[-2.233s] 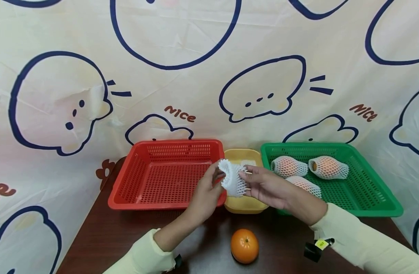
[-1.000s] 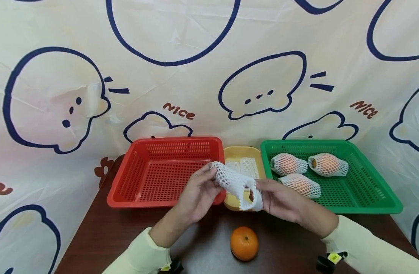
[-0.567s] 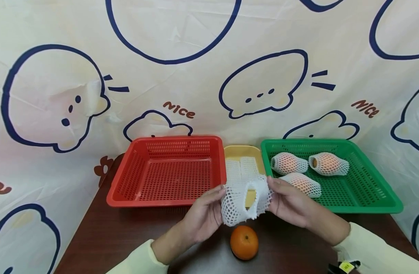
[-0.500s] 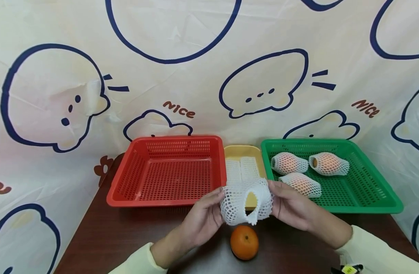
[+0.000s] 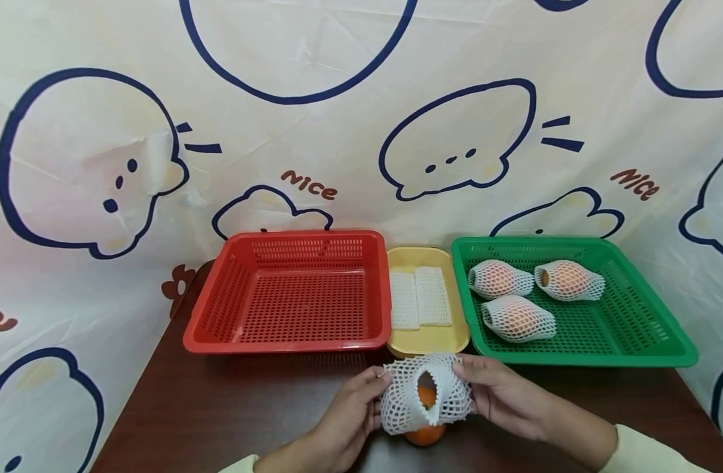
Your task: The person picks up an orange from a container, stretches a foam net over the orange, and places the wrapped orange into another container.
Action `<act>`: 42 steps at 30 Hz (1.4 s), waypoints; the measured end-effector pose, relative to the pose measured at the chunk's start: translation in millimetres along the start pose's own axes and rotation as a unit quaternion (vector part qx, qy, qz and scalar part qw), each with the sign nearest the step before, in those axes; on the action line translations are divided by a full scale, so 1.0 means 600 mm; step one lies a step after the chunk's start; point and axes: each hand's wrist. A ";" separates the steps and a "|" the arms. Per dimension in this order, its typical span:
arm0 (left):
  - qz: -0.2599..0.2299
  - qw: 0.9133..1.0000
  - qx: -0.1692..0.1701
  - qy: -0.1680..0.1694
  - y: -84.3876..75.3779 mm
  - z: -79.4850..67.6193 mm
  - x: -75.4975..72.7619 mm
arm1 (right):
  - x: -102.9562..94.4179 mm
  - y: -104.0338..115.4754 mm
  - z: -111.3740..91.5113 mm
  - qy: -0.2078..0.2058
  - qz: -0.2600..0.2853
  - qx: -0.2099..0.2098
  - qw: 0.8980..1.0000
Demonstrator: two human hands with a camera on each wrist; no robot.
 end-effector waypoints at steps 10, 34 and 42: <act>0.149 0.979 -0.008 -0.136 0.035 0.023 0.001 | -0.009 -0.050 0.009 -0.087 -0.011 0.043 0.995; 0.191 0.975 -0.025 -0.113 0.070 0.030 0.013 | -0.020 -0.088 0.021 -0.170 -0.064 0.084 0.980; 0.162 0.978 -0.004 -0.129 0.065 0.042 0.017 | -0.009 -0.071 0.030 -0.165 -0.029 0.046 0.985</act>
Point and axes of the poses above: each hand's wrist, its own z-axis towards the middle knuckle, its own x-axis out of the palm, y = z × x, and after that the axes turned 8 degrees about y, right-handed
